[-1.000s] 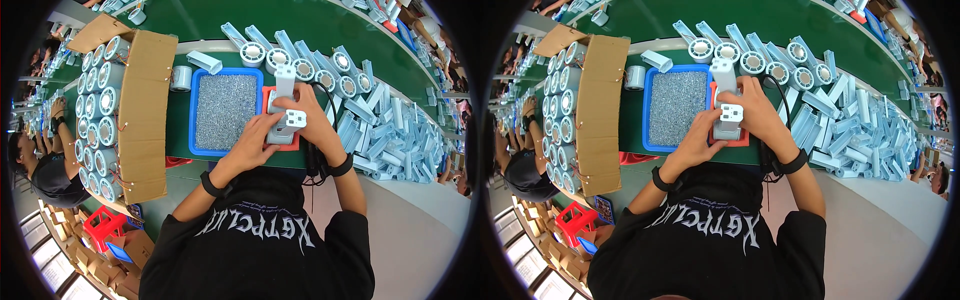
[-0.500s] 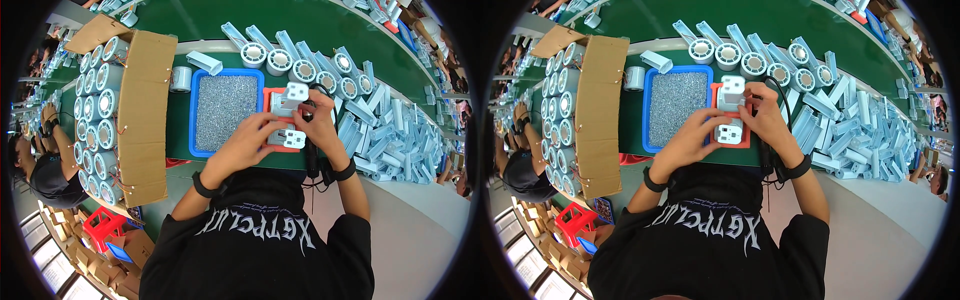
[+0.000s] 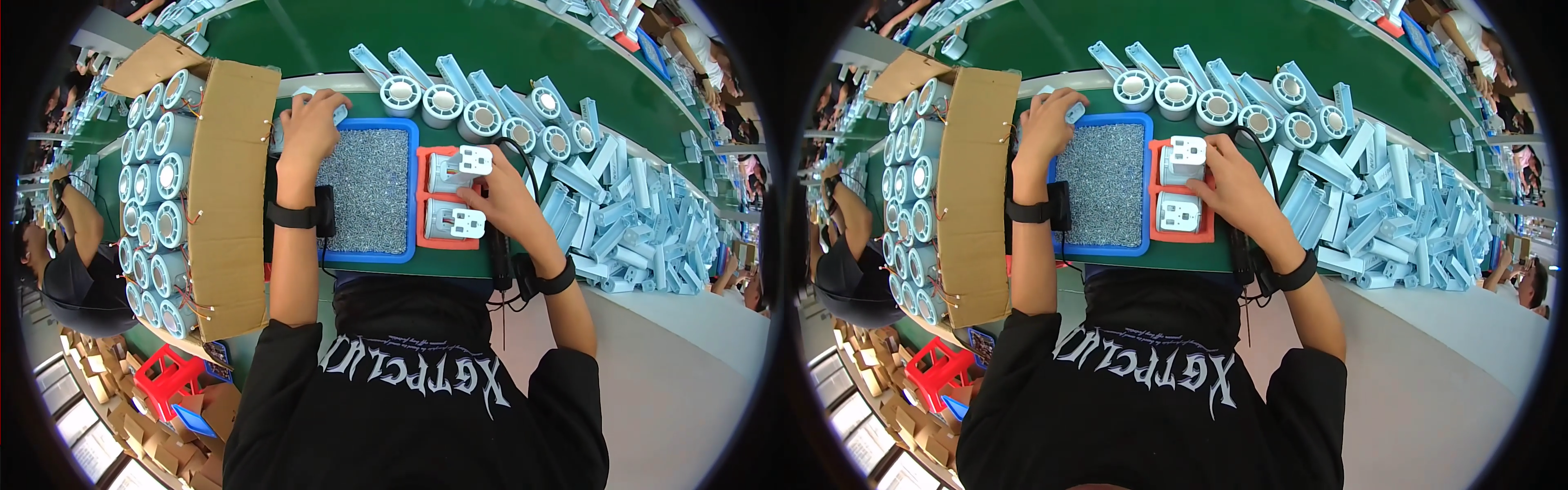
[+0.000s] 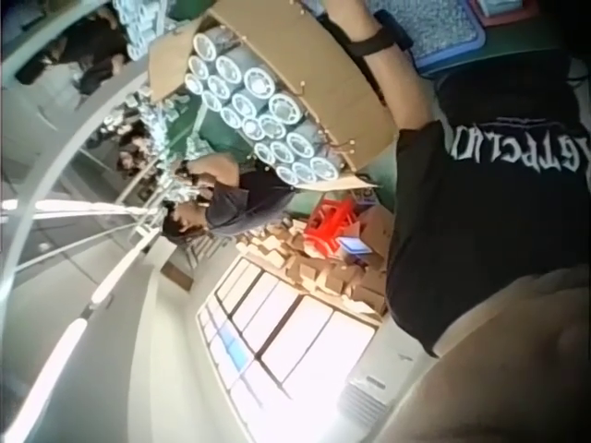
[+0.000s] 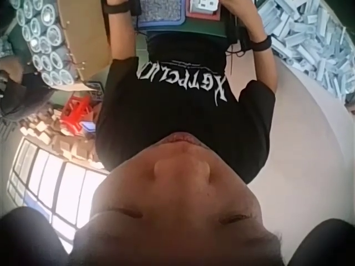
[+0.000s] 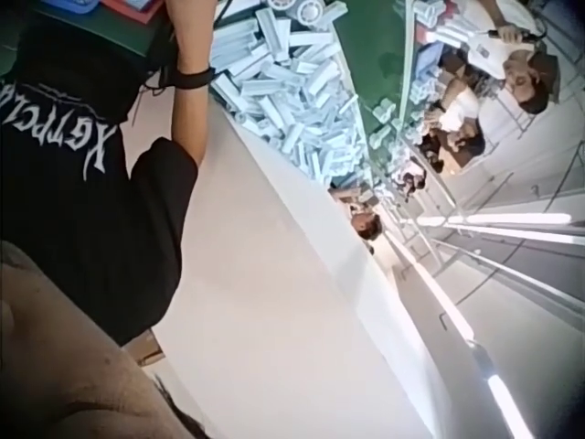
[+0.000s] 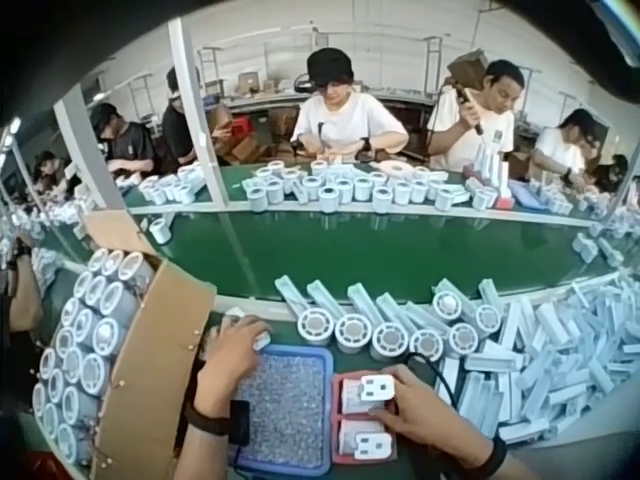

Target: The person moves a red stool and sits down, then places blue plastic parts into a red mold. They pick up screws from a blue tray and use a power drill to drive them into the parts before placing the finished pieces on the table.

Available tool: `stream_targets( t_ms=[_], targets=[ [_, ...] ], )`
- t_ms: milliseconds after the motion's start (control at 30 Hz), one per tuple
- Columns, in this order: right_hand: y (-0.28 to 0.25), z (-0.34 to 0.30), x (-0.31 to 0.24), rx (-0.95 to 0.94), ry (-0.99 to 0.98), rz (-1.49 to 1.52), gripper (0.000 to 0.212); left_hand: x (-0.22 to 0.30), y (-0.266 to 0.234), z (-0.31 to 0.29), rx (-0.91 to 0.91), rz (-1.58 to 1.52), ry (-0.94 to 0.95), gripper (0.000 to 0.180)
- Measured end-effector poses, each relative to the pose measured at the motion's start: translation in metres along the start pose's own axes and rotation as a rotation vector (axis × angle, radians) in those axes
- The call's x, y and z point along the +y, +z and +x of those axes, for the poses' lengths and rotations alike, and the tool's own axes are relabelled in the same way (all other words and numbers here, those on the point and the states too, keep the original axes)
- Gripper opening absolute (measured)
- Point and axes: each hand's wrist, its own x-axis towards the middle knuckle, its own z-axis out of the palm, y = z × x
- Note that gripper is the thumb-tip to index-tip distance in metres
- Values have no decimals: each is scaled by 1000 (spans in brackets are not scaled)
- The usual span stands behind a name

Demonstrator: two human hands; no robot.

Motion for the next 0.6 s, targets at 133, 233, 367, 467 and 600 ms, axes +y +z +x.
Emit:
stream_targets(
  t_ms=[133,233,367,467,600],
  targets=[
    [-17,-11,-14,-20,109,56,35,9,-26,-6,96,-119,-5,43],
    [-38,-30,-33,88,191,97,43,33,-63,-14,424,-354,123,39],
    [-59,-52,-60,499,92,41,53,87,-118,-51,551,-847,361,46],
    [-53,-47,-66,692,-337,-102,63,121,-117,-69,356,-1484,584,59],
    [-44,-80,-44,558,-309,-24,60,144,-101,-67,-107,-1572,685,60]
  ],
)
